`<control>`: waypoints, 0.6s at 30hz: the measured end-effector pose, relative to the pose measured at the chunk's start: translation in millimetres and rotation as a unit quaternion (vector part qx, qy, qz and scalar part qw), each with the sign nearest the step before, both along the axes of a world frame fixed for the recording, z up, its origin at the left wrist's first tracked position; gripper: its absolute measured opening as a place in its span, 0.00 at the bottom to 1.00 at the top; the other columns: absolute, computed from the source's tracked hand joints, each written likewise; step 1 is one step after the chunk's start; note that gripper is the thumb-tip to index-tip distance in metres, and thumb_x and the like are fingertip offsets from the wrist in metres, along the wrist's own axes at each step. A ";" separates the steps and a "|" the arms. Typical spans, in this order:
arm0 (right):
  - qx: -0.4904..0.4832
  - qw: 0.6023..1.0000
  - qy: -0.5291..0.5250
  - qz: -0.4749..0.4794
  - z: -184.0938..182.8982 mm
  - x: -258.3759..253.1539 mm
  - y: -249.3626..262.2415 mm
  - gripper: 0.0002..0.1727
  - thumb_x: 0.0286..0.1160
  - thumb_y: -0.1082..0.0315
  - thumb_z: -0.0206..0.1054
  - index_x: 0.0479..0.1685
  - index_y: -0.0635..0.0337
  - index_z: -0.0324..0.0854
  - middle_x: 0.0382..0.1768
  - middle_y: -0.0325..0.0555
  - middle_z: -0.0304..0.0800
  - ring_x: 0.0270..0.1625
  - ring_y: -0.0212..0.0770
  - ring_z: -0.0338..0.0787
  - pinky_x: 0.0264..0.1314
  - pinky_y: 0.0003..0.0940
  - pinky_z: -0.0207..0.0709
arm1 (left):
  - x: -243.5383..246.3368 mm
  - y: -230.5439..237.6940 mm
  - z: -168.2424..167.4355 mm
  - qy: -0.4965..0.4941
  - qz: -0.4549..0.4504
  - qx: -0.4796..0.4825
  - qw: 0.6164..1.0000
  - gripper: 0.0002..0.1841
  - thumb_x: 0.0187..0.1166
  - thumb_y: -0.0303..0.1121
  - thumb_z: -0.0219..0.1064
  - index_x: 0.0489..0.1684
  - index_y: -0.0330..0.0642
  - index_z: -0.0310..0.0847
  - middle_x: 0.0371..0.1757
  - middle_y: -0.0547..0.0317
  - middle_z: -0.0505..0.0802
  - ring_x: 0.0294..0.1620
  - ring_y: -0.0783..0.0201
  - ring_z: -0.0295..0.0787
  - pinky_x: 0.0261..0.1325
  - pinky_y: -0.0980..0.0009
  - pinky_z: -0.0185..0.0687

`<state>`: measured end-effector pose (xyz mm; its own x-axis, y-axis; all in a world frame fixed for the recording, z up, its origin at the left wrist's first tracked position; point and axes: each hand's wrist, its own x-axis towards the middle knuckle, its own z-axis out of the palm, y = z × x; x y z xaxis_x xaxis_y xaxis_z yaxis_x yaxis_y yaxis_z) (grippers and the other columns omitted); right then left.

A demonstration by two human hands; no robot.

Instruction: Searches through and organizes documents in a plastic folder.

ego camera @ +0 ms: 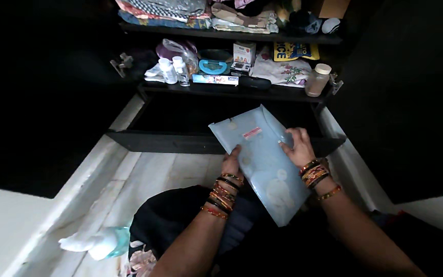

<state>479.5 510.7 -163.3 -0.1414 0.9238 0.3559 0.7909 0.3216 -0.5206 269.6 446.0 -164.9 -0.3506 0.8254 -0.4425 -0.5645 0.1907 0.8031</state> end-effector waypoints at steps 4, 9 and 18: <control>-0.054 0.993 -0.086 -0.051 5.5 6.9 3.0 0.36 0.68 0.56 0.79 0.77 0.63 0.77 0.74 0.71 0.78 0.74 0.73 0.78 0.73 0.68 0.73 | 0.5 -6.9 3.2 0.004 -0.023 0.005 1.000 0.26 0.87 0.47 0.62 0.80 0.46 0.69 0.65 0.46 0.87 0.61 0.53 0.87 0.61 0.52 0.84; -0.068 0.989 -0.120 -0.048 -0.9 4.1 3.6 0.27 0.79 0.63 0.71 0.76 0.62 0.79 0.70 0.66 0.84 0.72 0.68 0.84 0.71 0.65 0.77 | 5.1 -3.7 10.3 -0.018 -0.007 0.024 1.000 0.23 0.89 0.39 0.60 0.81 0.44 0.66 0.63 0.45 0.88 0.58 0.53 0.89 0.59 0.53 0.86; -0.004 0.999 -0.021 0.024 -18.2 10.1 6.3 0.12 0.81 0.75 0.65 0.53 0.65 0.93 0.52 0.63 0.94 0.56 0.63 0.93 0.63 0.64 0.82 | 18.4 -4.1 28.0 -0.014 0.003 0.023 1.000 0.24 0.90 0.37 0.59 0.83 0.48 0.64 0.65 0.46 0.86 0.59 0.55 0.87 0.59 0.54 0.85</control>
<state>489.5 516.9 -181.5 -0.2003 0.9185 0.3409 0.7963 0.3553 -0.4895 288.1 441.9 -136.9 -0.3436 0.8436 -0.4128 -0.5871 0.1502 0.7955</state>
